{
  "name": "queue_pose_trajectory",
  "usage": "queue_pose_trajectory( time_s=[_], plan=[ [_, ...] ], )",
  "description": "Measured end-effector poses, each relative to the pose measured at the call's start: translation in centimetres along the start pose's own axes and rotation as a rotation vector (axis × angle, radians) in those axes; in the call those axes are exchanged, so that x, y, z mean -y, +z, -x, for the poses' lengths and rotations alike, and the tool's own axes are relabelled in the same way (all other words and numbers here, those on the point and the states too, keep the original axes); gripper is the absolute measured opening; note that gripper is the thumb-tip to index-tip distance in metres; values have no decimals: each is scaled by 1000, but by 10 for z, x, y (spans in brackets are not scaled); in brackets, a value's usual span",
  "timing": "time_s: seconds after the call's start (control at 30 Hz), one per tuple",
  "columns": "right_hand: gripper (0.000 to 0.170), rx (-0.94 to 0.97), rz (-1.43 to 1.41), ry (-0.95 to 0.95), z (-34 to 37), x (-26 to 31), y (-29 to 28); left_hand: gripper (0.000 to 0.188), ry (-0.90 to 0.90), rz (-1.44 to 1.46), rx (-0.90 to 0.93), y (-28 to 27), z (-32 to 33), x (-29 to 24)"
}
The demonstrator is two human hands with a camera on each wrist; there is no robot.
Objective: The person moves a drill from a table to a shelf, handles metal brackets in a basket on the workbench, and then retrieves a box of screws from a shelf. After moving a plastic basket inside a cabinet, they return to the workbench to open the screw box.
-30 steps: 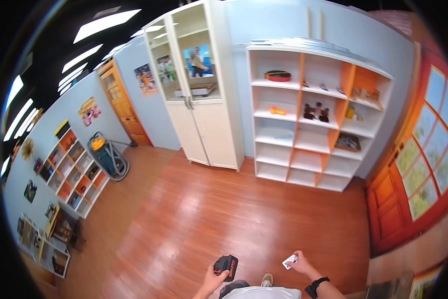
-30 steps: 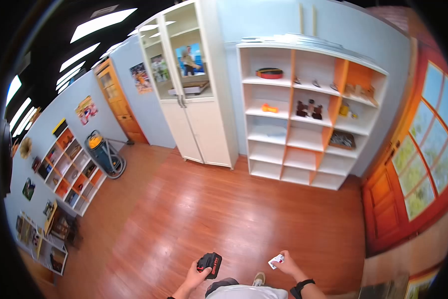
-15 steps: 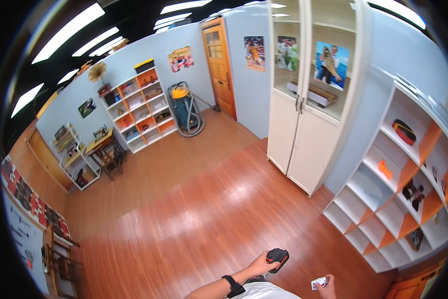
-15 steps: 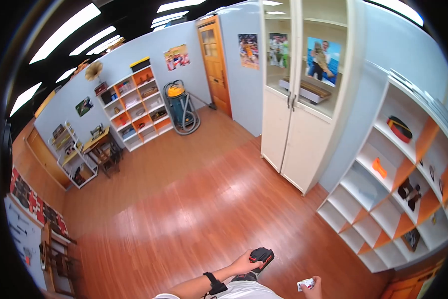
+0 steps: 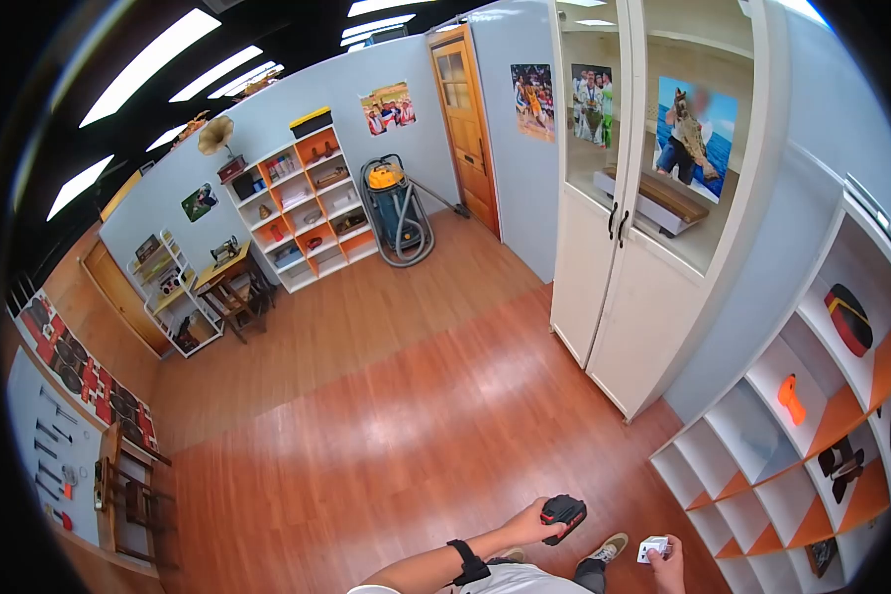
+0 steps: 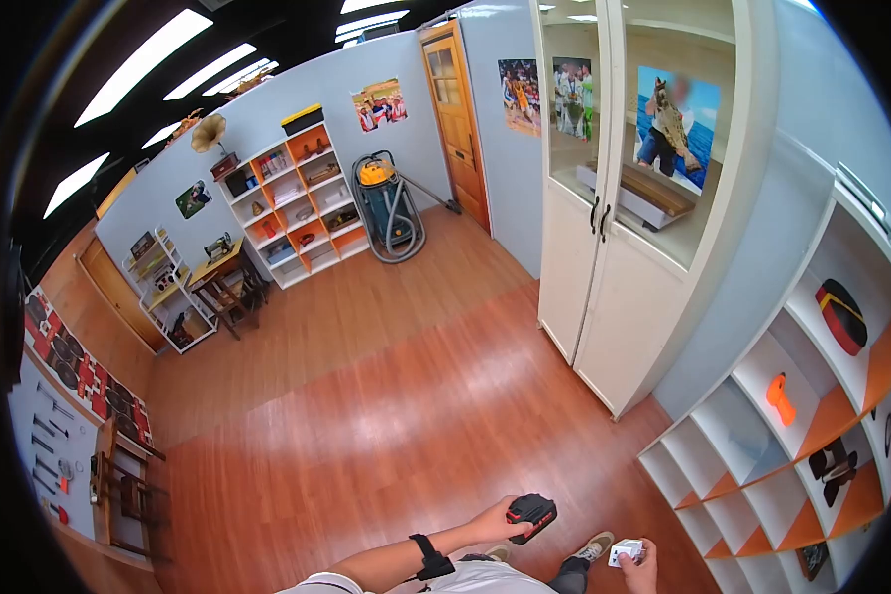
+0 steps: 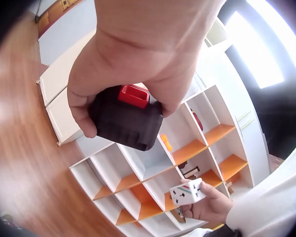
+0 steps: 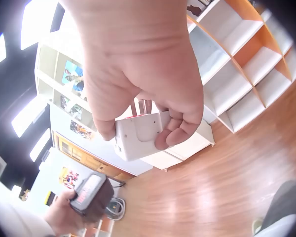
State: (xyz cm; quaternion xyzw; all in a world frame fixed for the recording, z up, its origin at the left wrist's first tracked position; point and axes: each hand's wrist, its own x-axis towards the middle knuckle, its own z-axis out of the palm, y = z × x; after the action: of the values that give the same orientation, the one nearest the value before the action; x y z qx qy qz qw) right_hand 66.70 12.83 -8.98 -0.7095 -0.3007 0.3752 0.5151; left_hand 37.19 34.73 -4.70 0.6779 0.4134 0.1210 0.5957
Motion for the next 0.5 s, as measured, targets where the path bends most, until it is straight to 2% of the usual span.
queue_pose_trajectory(
  time_s=[0.17,0.2,0.23,0.27,0.3,0.33,0.37,0.4,0.43,0.47,0.5],
  plan=[
    [53,113,26,29,-53,5,-53,77,-134,-57,-74,35,-41,-38],
    [45,100,40,-14,-65,-7,-64,77,-139,-41,-95,47,-51,-46],
    [45,100,35,-14,-79,-18,-80,77,-146,-24,-111,60,-62,-53],
    [52,121,28,40,-89,-4,-89,77,-151,-29,-104,73,-76,-58],
    [60,138,22,101,-92,3,-102,77,-104,-43,-108,85,-91,-57],
    [56,155,38,61,-102,-11,-116,76,-59,-57,-93,100,-106,-54],
    [54,148,155,33,-105,9,-127,76,43,-10,-86,114,-123,-47],
    [57,137,186,49,-112,9,-139,74,-16,-74,-61,118,-125,-86],
    [59,106,192,48,-114,15,-148,68,-10,7,-4,125,-131,-115],
    [60,88,237,91,-115,20,-161,63,-5,-72,25,133,-138,-146],
    [57,32,247,93,-116,16,-174,61,-114,-130,47,147,-153,-147]
  ],
)
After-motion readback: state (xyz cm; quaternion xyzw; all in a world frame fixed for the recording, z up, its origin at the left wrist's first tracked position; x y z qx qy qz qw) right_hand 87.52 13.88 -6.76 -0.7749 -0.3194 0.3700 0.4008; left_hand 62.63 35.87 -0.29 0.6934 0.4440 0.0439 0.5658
